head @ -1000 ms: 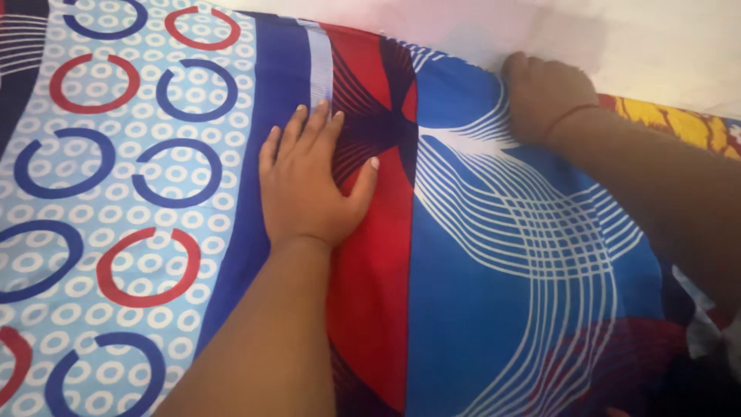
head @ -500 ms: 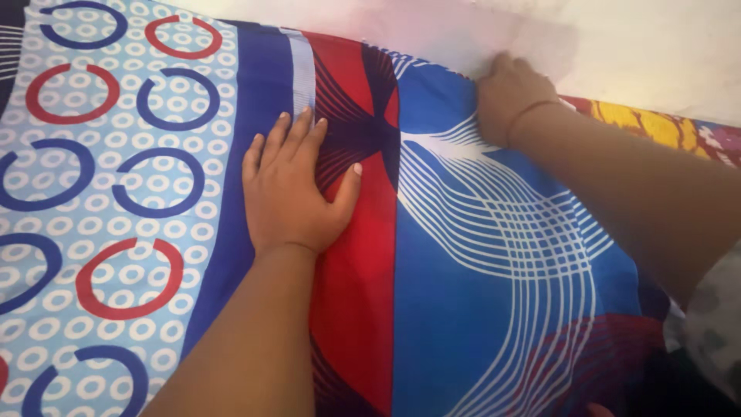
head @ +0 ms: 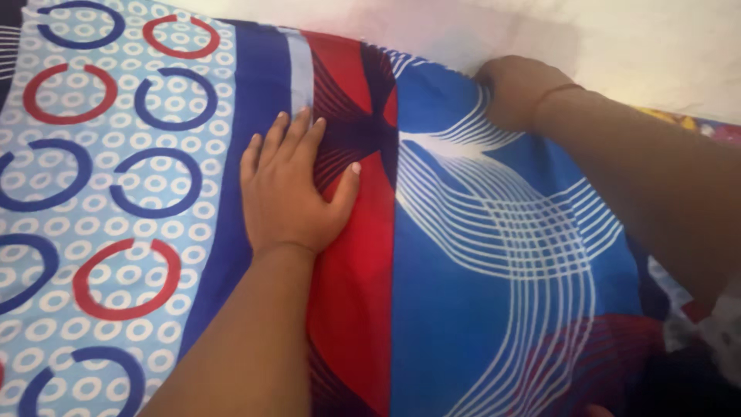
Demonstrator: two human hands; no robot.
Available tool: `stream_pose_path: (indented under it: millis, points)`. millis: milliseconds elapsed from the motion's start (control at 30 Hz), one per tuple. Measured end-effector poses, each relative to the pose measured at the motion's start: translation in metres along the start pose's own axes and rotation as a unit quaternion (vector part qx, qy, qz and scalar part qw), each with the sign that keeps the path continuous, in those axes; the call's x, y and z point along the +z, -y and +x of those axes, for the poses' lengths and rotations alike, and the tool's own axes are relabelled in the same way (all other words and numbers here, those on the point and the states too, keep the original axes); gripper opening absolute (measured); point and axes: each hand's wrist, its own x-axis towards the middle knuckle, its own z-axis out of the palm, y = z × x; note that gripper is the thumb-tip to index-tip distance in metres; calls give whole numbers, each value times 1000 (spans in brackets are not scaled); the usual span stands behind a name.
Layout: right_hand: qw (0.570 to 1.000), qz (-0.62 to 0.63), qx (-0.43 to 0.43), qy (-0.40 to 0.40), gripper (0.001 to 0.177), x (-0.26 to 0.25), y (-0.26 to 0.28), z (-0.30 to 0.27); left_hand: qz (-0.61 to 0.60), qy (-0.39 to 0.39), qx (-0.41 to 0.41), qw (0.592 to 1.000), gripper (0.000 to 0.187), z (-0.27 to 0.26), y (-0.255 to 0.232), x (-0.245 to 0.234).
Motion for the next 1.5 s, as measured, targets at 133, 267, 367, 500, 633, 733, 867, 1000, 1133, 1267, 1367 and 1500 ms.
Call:
stream_pose_path:
  millis: [133, 267, 367, 500, 633, 733, 867, 1000, 1133, 1267, 1367, 1500]
  points:
    - [970, 152, -76, -175, 50, 1, 69, -38, -1, -2, 6, 1000, 56, 0, 3, 0]
    - [901, 361, -188, -151, 67, 39, 177, -114, -44, 11, 24, 999, 53, 4, 7, -9]
    - [922, 290, -240, -94, 76, 52, 202, -144, -25, 1, 77, 997, 51, -5, 18, -34]
    - [961, 151, -218, -82, 70, 53, 150, -121, 16, 38, 33, 999, 50, -55, 36, -90]
    - [972, 63, -143, -174, 61, 53, 62, -94, 47, 111, 1, 993, 58, -86, 50, -129]
    - [967, 4, -93, -237, 64, 45, 57, -91, 25, 123, -41, 991, 59, -85, 52, -132]
    - [942, 102, -134, -291, 54, 46, 171, -116, -4, 143, -100, 985, 63, -73, 62, -125]
    - [924, 204, -234, -225, 53, 78, 311, -161, -29, 109, -85, 990, 65, -65, 83, -130]
    - [930, 200, -268, -150, 64, 77, 323, -156, -22, 77, -81, 993, 66, -64, 91, -134]
    - [955, 100, -211, -182, 67, 58, 220, -131, -42, 73, -84, 993, 66, -61, 88, -130]
    - [984, 59, -78, -149, 67, 53, 120, -121, -51, 85, -97, 990, 69, -58, 82, -129]
    - [977, -18, -49, -209, 58, 41, 71, -113, -49, 88, -114, 988, 70, -55, 77, -136]
